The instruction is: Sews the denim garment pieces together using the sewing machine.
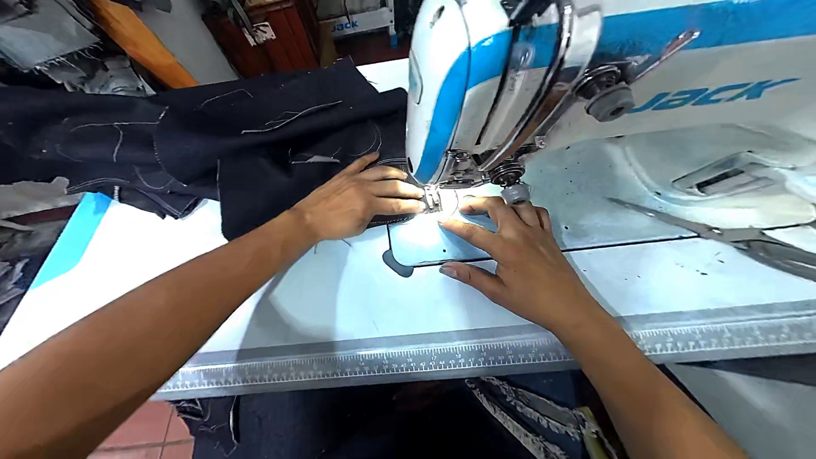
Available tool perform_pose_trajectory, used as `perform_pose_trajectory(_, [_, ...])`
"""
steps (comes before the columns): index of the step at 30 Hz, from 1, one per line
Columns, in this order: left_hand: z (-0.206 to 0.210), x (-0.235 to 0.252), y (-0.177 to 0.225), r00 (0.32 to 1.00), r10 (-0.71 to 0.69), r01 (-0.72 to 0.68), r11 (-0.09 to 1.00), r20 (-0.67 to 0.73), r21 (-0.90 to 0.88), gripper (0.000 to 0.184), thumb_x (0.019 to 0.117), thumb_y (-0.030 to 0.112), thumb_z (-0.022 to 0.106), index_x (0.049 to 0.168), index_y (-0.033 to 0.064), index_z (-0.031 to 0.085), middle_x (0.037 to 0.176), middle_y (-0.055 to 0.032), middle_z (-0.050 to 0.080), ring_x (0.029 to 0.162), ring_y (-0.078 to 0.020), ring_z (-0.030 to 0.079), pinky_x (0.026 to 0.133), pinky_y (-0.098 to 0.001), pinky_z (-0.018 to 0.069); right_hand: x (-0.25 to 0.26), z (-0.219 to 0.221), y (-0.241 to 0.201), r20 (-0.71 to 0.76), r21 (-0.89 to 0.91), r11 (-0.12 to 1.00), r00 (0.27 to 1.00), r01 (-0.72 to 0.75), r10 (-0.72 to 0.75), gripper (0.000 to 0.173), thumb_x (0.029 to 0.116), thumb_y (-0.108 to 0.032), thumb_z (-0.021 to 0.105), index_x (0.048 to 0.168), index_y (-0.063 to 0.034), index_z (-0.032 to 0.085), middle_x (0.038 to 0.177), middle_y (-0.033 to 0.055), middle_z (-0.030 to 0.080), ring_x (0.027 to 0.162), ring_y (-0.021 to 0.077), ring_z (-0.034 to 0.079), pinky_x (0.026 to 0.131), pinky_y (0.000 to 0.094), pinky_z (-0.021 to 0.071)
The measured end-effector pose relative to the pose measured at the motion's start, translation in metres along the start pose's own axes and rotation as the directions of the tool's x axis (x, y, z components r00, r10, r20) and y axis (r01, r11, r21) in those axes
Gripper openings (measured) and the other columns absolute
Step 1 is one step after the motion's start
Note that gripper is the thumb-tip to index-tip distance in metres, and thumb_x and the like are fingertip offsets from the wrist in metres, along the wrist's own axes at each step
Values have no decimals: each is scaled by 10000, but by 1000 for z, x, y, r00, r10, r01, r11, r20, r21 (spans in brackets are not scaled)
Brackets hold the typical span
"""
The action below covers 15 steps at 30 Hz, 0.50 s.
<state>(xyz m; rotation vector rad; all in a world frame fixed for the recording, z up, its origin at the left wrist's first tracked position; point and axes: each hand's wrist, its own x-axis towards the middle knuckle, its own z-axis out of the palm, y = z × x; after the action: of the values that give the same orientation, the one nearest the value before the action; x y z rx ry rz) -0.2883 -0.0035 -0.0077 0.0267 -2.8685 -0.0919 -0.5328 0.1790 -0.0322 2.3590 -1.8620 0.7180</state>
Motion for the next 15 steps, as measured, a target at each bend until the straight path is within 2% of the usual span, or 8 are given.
perform_pose_trajectory(4, [-41,22,3,951,22,-57,993,310,104,603,925,-94,511,1410,241,640,1461,13,610,1341,-265,567,1053,-524,473,0,1,2,-20,35,999,1000,-7,8,610,900,-735,486,1249,-307,745,1302,74,645,1209,328,555,939,560,413])
perform_pose_trajectory(7, [-64,38,-5,872,67,-174,969,484,178,582,955,-52,520,1467,218,581,1506,-21,569,1338,-305,562,1034,-515,474,0,1,3,-27,56,998,1000,-15,17,617,885,-740,501,1227,-293,755,1304,59,640,1202,318,551,944,560,414])
perform_pose_trajectory(8, [-68,39,-15,858,140,-245,957,493,156,525,979,47,561,1475,218,576,1514,-42,562,1349,-322,553,1066,-522,450,0,2,4,-38,66,998,999,-14,16,613,887,-735,507,1220,-286,759,1299,56,645,1190,315,555,936,554,413])
perform_pose_trajectory(9, [-71,37,-29,854,236,-321,940,463,113,475,994,230,613,1468,215,589,1506,-70,570,1364,-346,542,1109,-543,417,-1,2,5,-50,74,997,999,-11,14,601,891,-723,514,1212,-281,763,1301,54,650,1188,314,559,932,549,416])
perform_pose_trajectory(10, [-71,32,-44,845,311,-379,922,435,76,562,965,420,637,1486,220,573,1526,-85,550,1409,-366,498,1166,-567,353,-2,3,6,-57,78,997,998,-8,12,584,897,-707,521,1205,-277,767,1308,53,652,1193,314,561,934,545,421])
perform_pose_trajectory(12, [-61,9,-64,844,343,-400,914,412,60,781,937,698,475,1561,230,473,1628,-79,419,1523,-370,336,1239,-624,213,-4,3,8,-62,95,996,998,-4,10,547,907,-675,537,1193,-272,770,1316,51,651,1209,311,559,940,542,425])
perform_pose_trajectory(13, [-50,-6,-65,875,311,-355,934,370,53,813,946,727,392,1577,219,447,1655,-70,374,1546,-362,288,1238,-646,189,-4,3,8,-62,102,995,998,-9,15,528,911,-660,545,1189,-272,770,1315,45,651,1224,308,558,953,544,430])
perform_pose_trajectory(15, [-25,-32,-40,956,158,-174,984,246,41,826,970,729,243,1592,214,416,1678,-33,332,1565,-334,250,1225,-672,209,-4,3,8,-78,121,993,997,-11,20,502,917,-630,560,1189,-264,769,1307,37,662,1219,291,571,954,535,438])
